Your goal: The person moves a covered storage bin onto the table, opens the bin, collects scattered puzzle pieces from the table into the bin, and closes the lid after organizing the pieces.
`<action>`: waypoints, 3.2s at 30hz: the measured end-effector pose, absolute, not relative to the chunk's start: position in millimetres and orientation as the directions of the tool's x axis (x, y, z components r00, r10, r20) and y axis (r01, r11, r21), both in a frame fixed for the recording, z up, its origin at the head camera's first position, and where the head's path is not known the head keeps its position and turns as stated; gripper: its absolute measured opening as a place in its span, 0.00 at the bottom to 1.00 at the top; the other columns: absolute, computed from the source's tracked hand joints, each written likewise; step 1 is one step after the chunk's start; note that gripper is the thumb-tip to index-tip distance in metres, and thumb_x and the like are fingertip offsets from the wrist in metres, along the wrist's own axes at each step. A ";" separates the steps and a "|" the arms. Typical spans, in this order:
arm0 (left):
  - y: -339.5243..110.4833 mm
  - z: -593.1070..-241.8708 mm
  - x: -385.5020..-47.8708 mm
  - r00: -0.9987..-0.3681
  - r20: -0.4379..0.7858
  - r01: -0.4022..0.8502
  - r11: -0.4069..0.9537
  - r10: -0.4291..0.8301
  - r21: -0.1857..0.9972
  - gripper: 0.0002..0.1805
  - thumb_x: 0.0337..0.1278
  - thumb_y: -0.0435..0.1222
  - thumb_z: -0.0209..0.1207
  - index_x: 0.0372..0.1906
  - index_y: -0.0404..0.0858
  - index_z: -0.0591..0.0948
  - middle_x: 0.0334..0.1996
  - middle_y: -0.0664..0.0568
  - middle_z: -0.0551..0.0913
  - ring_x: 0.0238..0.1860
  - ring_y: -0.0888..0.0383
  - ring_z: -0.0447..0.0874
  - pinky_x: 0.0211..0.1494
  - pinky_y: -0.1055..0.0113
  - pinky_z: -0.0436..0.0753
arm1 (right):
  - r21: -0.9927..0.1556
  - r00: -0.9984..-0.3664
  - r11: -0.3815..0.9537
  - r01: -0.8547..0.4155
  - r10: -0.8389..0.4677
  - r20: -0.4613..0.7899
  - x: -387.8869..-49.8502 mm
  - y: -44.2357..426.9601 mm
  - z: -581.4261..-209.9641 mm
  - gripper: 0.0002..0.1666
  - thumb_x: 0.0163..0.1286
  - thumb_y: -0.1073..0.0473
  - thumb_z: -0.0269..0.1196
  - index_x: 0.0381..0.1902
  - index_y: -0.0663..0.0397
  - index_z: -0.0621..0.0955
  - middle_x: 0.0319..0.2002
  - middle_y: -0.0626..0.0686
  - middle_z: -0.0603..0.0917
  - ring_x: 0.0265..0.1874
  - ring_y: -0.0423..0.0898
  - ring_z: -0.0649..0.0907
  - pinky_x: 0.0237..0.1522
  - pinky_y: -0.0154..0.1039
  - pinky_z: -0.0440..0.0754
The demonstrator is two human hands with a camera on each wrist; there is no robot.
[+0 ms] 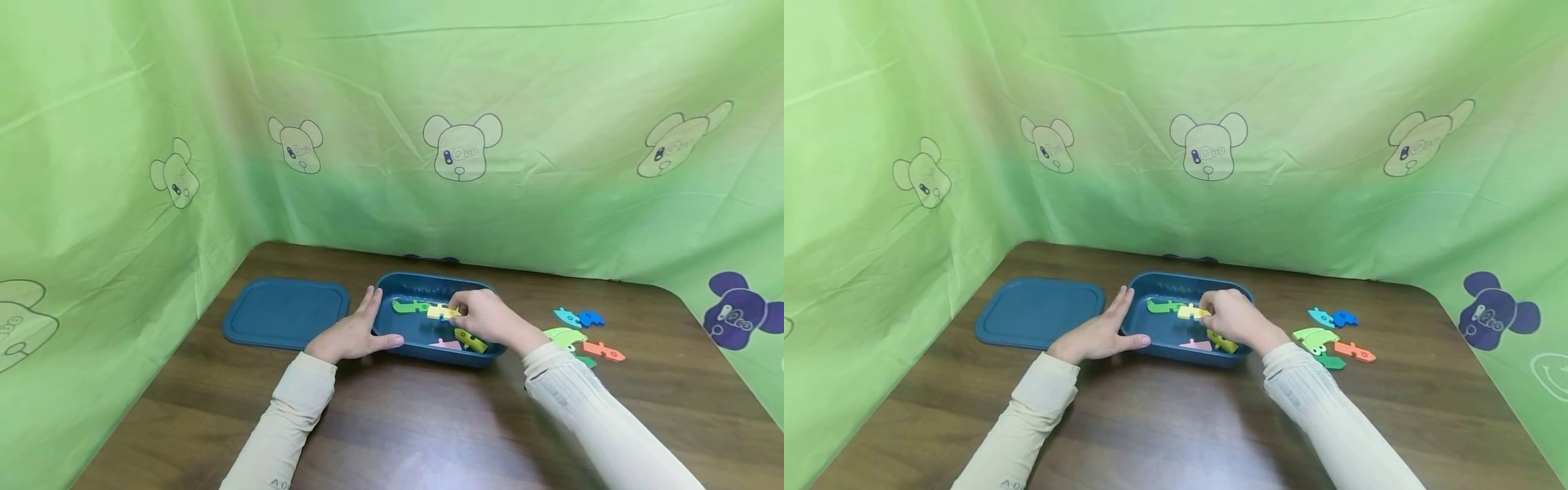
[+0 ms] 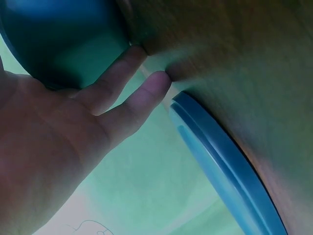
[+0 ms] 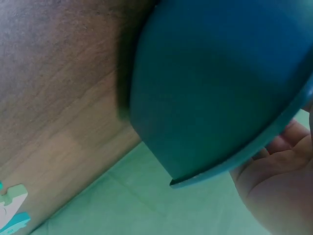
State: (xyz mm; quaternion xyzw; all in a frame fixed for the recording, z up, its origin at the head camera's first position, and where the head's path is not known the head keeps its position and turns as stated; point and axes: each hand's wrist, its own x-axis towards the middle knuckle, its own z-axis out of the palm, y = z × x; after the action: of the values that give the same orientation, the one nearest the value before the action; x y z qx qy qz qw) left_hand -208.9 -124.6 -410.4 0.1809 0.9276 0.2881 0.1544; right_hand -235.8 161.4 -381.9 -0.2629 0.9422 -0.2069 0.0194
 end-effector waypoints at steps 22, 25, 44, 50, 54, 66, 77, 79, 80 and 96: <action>-123.1 -409.6 -206.9 -0.892 -0.189 0.234 0.777 0.411 0.585 0.58 0.63 0.64 0.58 0.83 0.47 0.36 0.82 0.51 0.31 0.61 0.38 0.78 0.58 0.48 0.77 | -0.423 -0.927 0.825 -0.374 -0.327 0.183 -220.1 202.0 -374.3 0.15 0.72 0.63 0.64 0.53 0.64 0.83 0.38 0.55 0.83 0.37 0.52 0.79 0.39 0.51 0.79; -123.4 -409.5 -206.5 -0.892 -0.191 0.232 0.777 0.410 0.585 0.59 0.63 0.65 0.58 0.83 0.47 0.36 0.82 0.51 0.30 0.61 0.38 0.78 0.58 0.48 0.77 | -0.424 -0.928 0.827 -0.368 -0.294 0.231 -216.2 220.4 -373.9 0.13 0.72 0.63 0.64 0.51 0.63 0.84 0.38 0.55 0.84 0.37 0.53 0.80 0.39 0.51 0.79; -121.3 -409.4 -204.6 -0.892 -0.190 0.232 0.775 0.411 0.588 0.58 0.63 0.64 0.58 0.83 0.47 0.36 0.82 0.51 0.31 0.63 0.38 0.75 0.60 0.48 0.76 | -0.311 -0.965 0.915 -0.257 -0.227 0.130 -187.0 370.1 -401.8 0.10 0.66 0.66 0.65 0.44 0.67 0.84 0.30 0.48 0.81 0.28 0.44 0.77 0.31 0.46 0.74; -121.9 -407.4 -205.0 -0.893 -0.187 0.232 0.773 0.410 0.590 0.58 0.63 0.65 0.58 0.83 0.48 0.36 0.82 0.51 0.31 0.64 0.38 0.74 0.61 0.47 0.76 | -0.288 -0.977 0.934 -0.211 -0.196 0.078 -184.3 397.1 -410.0 0.16 0.65 0.63 0.69 0.45 0.70 0.84 0.31 0.50 0.83 0.31 0.49 0.80 0.34 0.51 0.76; -122.5 -408.8 -205.3 -0.894 -0.189 0.228 0.774 0.407 0.590 0.59 0.62 0.66 0.58 0.83 0.48 0.36 0.82 0.52 0.31 0.65 0.37 0.73 0.61 0.47 0.75 | -0.284 -0.980 0.938 -0.197 -0.192 0.047 -183.6 406.0 -414.3 0.18 0.62 0.63 0.71 0.45 0.73 0.83 0.31 0.53 0.84 0.32 0.53 0.82 0.35 0.55 0.77; -123.1 -408.9 -206.0 -0.895 -0.186 0.229 0.775 0.406 0.589 0.58 0.63 0.65 0.58 0.83 0.48 0.36 0.82 0.52 0.31 0.67 0.36 0.71 0.63 0.46 0.74 | -0.242 -0.976 0.946 -0.216 -0.208 0.060 -183.3 412.2 -426.8 0.11 0.56 0.65 0.72 0.35 0.67 0.83 0.26 0.50 0.81 0.26 0.46 0.77 0.31 0.52 0.75; -122.9 -410.6 -207.1 -0.895 -0.178 0.237 0.774 0.409 0.588 0.59 0.62 0.66 0.58 0.83 0.47 0.36 0.82 0.51 0.31 0.65 0.38 0.73 0.61 0.48 0.75 | -0.231 -0.976 0.948 -0.219 -0.208 0.073 -180.9 408.6 -424.5 0.07 0.58 0.66 0.71 0.32 0.63 0.83 0.25 0.49 0.80 0.25 0.45 0.75 0.29 0.48 0.73; -122.8 -410.9 -207.4 -0.894 -0.178 0.238 0.774 0.410 0.587 0.59 0.62 0.65 0.58 0.83 0.47 0.36 0.82 0.50 0.31 0.64 0.38 0.74 0.59 0.49 0.76 | -0.238 -0.976 0.946 -0.218 -0.205 0.078 -179.4 408.4 -424.7 0.07 0.58 0.65 0.70 0.32 0.62 0.83 0.25 0.48 0.80 0.25 0.44 0.75 0.29 0.48 0.73; -122.8 -410.9 -207.4 -0.894 -0.178 0.239 0.774 0.411 0.587 0.59 0.63 0.65 0.58 0.83 0.47 0.36 0.82 0.50 0.31 0.64 0.38 0.75 0.59 0.49 0.77 | -0.244 -0.975 0.944 -0.222 -0.208 0.083 -178.8 408.6 -424.9 0.07 0.58 0.65 0.70 0.32 0.63 0.83 0.25 0.48 0.80 0.25 0.44 0.75 0.29 0.48 0.74; -123.3 -408.8 -205.2 -0.893 -0.171 0.241 0.764 0.416 0.599 0.59 0.63 0.64 0.59 0.82 0.46 0.36 0.81 0.50 0.31 0.64 0.37 0.74 0.57 0.50 0.78 | -0.286 -0.960 0.923 -0.256 -0.207 0.191 -178.8 377.6 -407.1 0.04 0.60 0.66 0.70 0.32 0.60 0.83 0.24 0.44 0.77 0.24 0.43 0.73 0.27 0.43 0.70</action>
State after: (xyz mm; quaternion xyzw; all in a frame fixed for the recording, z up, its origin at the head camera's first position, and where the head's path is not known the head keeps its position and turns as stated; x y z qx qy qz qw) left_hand -205.2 -123.3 -408.8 0.1771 0.9272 0.2946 0.1486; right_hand -178.8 377.6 -407.1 -0.1186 0.9775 -0.1559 -0.0786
